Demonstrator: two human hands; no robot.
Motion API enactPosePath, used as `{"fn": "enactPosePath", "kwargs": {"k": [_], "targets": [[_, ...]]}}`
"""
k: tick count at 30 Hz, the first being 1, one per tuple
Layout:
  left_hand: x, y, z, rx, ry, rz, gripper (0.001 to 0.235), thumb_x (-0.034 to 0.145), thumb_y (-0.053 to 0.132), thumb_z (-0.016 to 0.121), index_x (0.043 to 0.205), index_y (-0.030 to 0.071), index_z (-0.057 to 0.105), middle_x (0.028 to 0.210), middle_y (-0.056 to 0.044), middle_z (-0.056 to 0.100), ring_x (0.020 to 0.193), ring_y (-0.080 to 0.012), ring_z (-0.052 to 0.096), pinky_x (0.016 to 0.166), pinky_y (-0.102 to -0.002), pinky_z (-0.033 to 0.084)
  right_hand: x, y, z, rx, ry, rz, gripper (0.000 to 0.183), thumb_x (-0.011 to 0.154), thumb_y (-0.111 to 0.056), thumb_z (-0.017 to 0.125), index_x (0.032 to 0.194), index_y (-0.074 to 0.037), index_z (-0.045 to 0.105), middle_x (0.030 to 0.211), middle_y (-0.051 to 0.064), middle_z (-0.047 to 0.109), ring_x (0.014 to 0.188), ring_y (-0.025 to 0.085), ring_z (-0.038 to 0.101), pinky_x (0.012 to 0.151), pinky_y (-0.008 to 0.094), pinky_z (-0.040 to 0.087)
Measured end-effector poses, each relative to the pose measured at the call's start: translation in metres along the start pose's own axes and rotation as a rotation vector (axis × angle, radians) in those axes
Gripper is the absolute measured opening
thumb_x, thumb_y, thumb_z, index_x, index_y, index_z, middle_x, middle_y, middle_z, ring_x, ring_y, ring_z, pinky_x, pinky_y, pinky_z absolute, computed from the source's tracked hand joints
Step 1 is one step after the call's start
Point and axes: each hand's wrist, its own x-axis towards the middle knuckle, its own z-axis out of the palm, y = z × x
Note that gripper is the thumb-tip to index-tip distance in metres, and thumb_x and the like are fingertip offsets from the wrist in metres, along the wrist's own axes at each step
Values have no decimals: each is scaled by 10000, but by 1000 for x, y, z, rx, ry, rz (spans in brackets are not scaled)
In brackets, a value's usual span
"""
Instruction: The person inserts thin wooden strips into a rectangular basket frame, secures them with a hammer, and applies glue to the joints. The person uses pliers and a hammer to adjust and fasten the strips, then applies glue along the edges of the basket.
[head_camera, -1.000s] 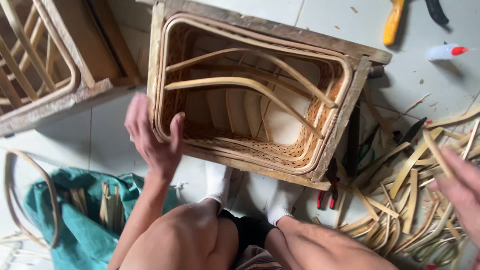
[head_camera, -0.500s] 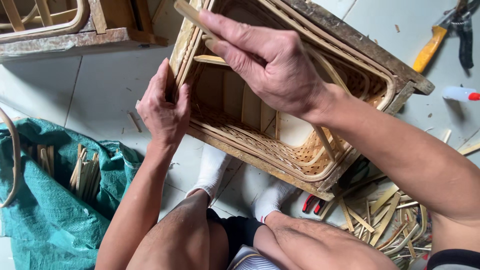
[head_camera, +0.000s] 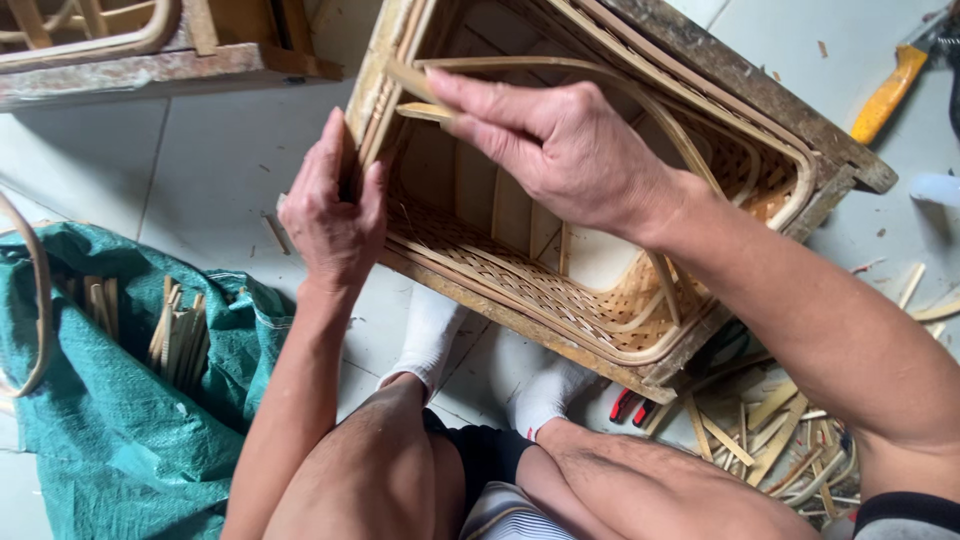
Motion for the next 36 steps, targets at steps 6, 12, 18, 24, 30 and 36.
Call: {"fn": "enactPosePath", "kwargs": {"k": [6, 12, 18, 24, 30, 36], "targets": [[7, 7, -10, -32, 101, 11, 570, 918, 129, 782, 1446, 87, 571, 1352, -143, 684, 1198, -311, 712, 1021, -385, 582, 22, -32, 14, -122, -136, 222, 391, 1028, -277, 619, 1414, -210, 634, 1171, 160, 722, 1040, 310, 732, 842, 383, 594], [11, 0, -19, -143, 43, 157, 519, 978, 29, 684, 1474, 95, 543, 1496, -136, 585, 1393, -295, 595, 1166, -373, 518, 29, -29, 30, -323, -190, 258, 385, 1008, -358, 603, 1378, -267, 656, 1136, 156, 739, 940, 394, 709, 772, 470, 586], [14, -5, -24, -74, -32, 292, 487, 998, -4, 663, 1450, 162, 589, 1504, -50, 589, 1452, -315, 543, 1226, -392, 485, 33, -29, 34, -360, -267, 353, 407, 995, -404, 585, 1387, -314, 651, 954, 173, 748, 907, 407, 701, 770, 507, 571], [10, -6, -25, -50, -70, 294, 492, 979, -2, 675, 1434, 174, 608, 1500, -29, 589, 1457, -324, 528, 1221, -400, 480, 34, -26, 32, -365, -358, 385, 423, 980, -417, 577, 1391, -338, 637, 839, 167, 747, 831, 402, 703, 750, 511, 566], [11, 2, -22, -59, -10, 255, 484, 1004, 3, 651, 1457, 161, 583, 1505, -70, 589, 1412, -325, 582, 1185, -400, 526, 33, -15, 37, -460, -411, 380, 427, 994, -437, 549, 1403, -351, 636, 814, 124, 743, 726, 292, 720, 680, 451, 585], [11, 6, -9, -124, 0, -15, 744, 933, 107, 694, 1577, 51, 324, 1467, -224, 554, 1205, -353, 667, 929, -388, 595, 9, 1, 44, -1063, 72, -390, 369, 982, -287, 661, 1282, -73, 684, 1052, 69, 711, 948, 196, 698, 814, 348, 585]]}}
